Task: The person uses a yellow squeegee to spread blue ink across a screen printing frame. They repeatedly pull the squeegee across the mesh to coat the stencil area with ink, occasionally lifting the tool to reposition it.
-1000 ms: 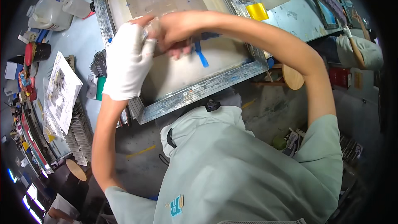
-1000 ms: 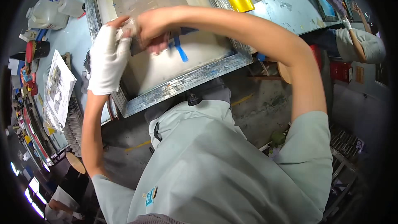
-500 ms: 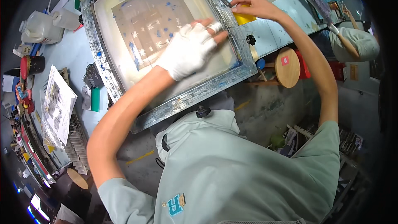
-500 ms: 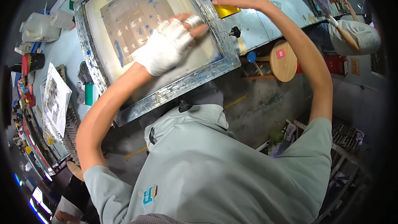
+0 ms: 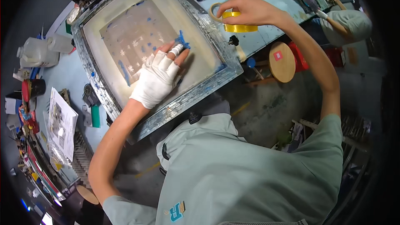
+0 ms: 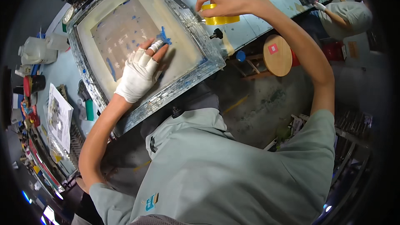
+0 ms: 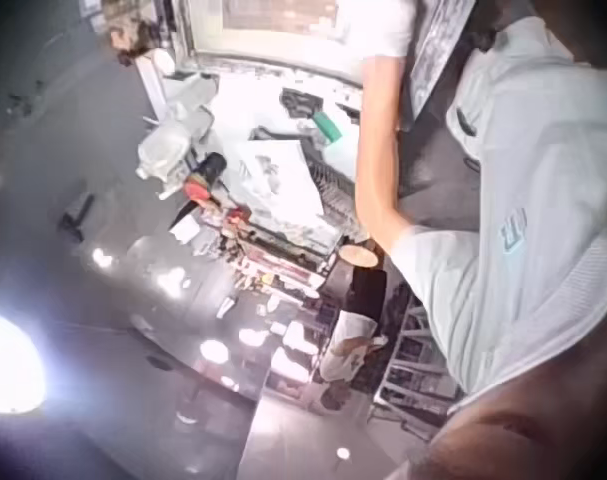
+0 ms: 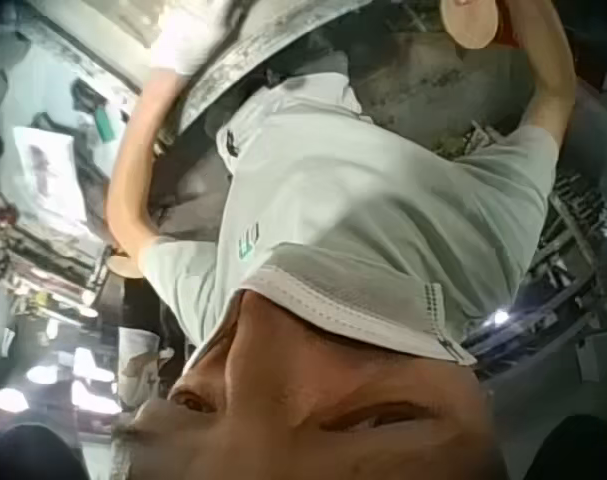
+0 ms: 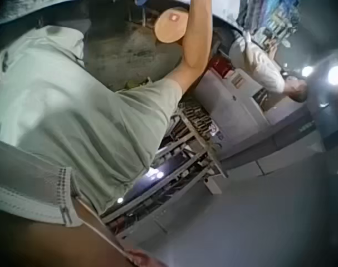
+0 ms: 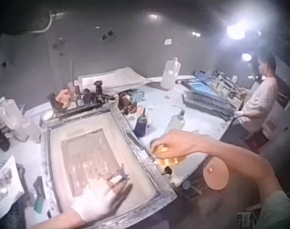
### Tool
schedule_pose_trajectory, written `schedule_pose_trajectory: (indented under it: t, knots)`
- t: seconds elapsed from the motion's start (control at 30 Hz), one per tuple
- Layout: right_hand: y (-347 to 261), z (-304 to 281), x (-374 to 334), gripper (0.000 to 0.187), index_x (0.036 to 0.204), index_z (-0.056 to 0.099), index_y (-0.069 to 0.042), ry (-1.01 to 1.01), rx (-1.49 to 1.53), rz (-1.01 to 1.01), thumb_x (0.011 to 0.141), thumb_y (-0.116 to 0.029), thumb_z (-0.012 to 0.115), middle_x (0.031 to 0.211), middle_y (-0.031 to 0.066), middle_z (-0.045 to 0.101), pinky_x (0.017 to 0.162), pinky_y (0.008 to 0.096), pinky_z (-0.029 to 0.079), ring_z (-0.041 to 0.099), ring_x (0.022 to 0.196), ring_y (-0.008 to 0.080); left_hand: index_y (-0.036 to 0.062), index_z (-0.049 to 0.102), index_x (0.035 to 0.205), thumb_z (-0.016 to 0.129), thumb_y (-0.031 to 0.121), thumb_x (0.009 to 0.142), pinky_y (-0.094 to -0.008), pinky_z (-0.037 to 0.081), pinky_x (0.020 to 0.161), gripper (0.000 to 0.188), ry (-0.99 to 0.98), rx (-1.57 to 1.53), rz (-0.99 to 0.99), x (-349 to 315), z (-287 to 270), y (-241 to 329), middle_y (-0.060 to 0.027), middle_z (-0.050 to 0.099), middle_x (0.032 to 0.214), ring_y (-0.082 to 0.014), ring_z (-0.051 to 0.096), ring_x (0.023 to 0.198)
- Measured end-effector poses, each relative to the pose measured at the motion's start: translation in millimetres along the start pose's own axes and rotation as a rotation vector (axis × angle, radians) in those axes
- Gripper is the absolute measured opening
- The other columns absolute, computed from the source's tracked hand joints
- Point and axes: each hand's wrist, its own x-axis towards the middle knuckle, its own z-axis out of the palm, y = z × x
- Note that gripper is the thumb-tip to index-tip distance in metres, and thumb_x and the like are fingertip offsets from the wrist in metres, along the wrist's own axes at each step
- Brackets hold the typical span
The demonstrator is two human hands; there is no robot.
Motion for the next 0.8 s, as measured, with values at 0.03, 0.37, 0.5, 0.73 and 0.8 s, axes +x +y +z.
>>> schedule_pose_trajectory:
  t: [0.03,0.37,0.5,0.73,0.8]
  knots:
    - [-9.2,-2.1,-6.0,0.029,0.114,0.072,-0.011,-0.001,0.012,-0.006,0.094,-0.032,0.064,0.094,0.0126,0.073,0.079,0.0384,0.054,0.070,0.085,0.0291,0.0077,0.057,0.138,0.078,0.012,0.081,-0.0482,0.050,0.100,0.061,-0.004,-0.031,-0.041,0.8,-0.1,0.0,-0.0141,0.062,0.127,-0.0368,0.058,0.126]
    - [-67.4,-25.5,-18.9,0.026,0.115,0.075,-0.014,-0.122,0.211,-0.062,0.093,-0.028,0.073,0.073,0.0053,0.066,0.058,0.0311,0.041,0.053,0.059,0.0141,0.0057,0.069,0.098,0.078,0.030,0.094,-0.0250,0.044,0.069,0.026,-0.083,-0.959,-0.892,48.5,-7.6,33.2,0.0031,0.064,0.080,-0.0067,0.055,0.073]
    - [-58.0,-8.3,-6.0,0.029,0.119,0.075,-0.015,-0.119,0.338,-0.090,0.093,-0.028,0.074,0.061,-0.0026,0.049,0.054,0.0297,0.031,0.039,0.055,0.0088,0.0041,0.068,0.079,0.077,0.026,0.094,-0.0237,0.038,0.059,0.028,0.102,-1.231,-0.883,31.6,-15.1,36.7,0.0048,0.058,0.066,-0.0038,0.048,0.066]
    - [12.6,11.5,15.5,0.026,0.111,0.075,-0.014,0.303,0.074,-0.316,0.095,-0.034,0.070,0.070,0.0024,0.066,0.062,0.0307,0.045,0.059,0.062,0.0140,0.0025,0.068,0.082,0.074,0.019,0.097,-0.0223,0.042,0.064,0.023,0.194,-0.989,-1.099,-40.5,-75.2,-21.4,0.0019,0.066,0.077,-0.0050,0.053,0.069]
    - [22.0,-1.1,8.3,0.033,0.104,0.076,-0.014,0.224,-0.036,-0.080,0.096,-0.044,0.065,0.087,0.0079,0.075,0.071,0.0340,0.052,0.069,0.076,0.0226,0.0051,0.065,0.080,0.073,0.017,0.098,-0.0227,0.040,0.063,0.023,0.165,-0.799,-1.096,-79.1,-83.8,-41.7,0.0041,0.063,0.076,-0.0044,0.051,0.068]
